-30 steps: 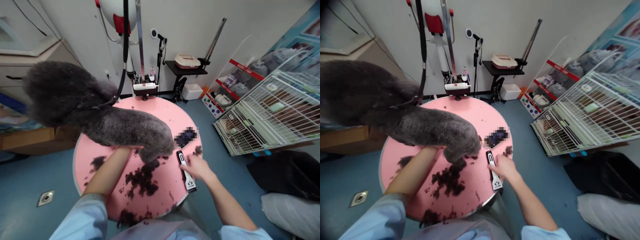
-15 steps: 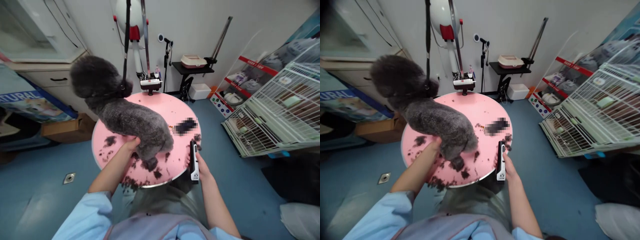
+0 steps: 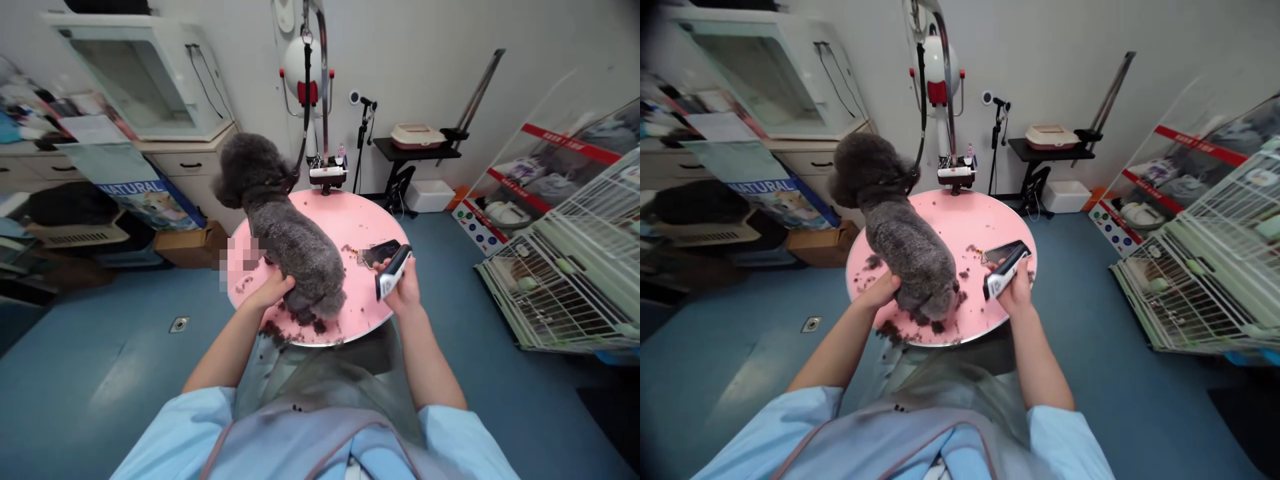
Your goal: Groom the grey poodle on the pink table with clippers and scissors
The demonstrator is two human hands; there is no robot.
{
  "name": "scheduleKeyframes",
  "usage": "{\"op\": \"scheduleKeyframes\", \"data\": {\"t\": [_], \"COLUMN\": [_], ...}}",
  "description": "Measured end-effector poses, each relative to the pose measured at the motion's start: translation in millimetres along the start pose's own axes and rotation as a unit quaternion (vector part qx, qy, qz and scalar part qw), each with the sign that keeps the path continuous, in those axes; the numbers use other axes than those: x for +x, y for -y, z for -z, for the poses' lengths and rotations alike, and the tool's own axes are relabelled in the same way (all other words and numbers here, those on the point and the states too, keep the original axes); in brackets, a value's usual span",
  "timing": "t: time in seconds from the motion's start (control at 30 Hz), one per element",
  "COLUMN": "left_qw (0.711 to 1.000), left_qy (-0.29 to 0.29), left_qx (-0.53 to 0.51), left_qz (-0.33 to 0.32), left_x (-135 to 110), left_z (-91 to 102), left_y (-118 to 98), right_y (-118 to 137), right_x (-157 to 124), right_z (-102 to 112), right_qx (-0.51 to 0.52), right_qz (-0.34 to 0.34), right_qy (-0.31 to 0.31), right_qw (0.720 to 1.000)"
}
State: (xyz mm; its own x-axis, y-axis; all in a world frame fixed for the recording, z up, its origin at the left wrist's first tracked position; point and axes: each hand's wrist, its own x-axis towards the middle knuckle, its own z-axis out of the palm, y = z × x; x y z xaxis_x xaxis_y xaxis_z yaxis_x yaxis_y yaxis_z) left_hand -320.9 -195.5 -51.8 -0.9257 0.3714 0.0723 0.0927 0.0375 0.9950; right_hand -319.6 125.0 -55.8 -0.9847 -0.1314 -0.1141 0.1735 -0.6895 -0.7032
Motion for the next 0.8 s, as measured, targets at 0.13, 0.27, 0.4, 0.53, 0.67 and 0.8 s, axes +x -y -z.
{"op": "scheduleKeyframes", "data": {"t": [0.13,0.27,0.4,0.53,0.67,0.8], "left_qw": [0.995,0.984,0.976,0.964,0.952,0.938], "left_qy": [-0.094,-0.177,-0.200,-0.195,-0.198,-0.226], "left_qx": [0.018,-0.002,-0.077,-0.158,-0.189,-0.223], "left_qz": [-0.003,0.024,0.034,0.091,0.139,0.142], "left_x": [-5.5,-12.3,-16.4,-12.5,-4.7,-2.9], "left_z": [-4.6,4.9,10.1,3.9,-4.4,-6.5], "left_y": [1.7,13.6,10.7,-0.9,-3.2,3.8], "right_y": [39.5,52.0,44.3,38.9,32.9,25.8], "right_x": [34.0,64.1,63.9,43.2,18.8,0.0], "right_z": [-46.6,-109.6,-135.0,-135.1,-135.7,-123.9], "right_qx": [-0.074,-0.165,-0.180,-0.220,-0.337,-0.383], "right_qz": [0.054,0.075,0.076,0.124,0.205,0.204], "right_qy": [0.068,0.139,0.157,0.158,0.161,0.227], "right_qw": [0.994,0.974,0.968,0.954,0.905,0.872]}}
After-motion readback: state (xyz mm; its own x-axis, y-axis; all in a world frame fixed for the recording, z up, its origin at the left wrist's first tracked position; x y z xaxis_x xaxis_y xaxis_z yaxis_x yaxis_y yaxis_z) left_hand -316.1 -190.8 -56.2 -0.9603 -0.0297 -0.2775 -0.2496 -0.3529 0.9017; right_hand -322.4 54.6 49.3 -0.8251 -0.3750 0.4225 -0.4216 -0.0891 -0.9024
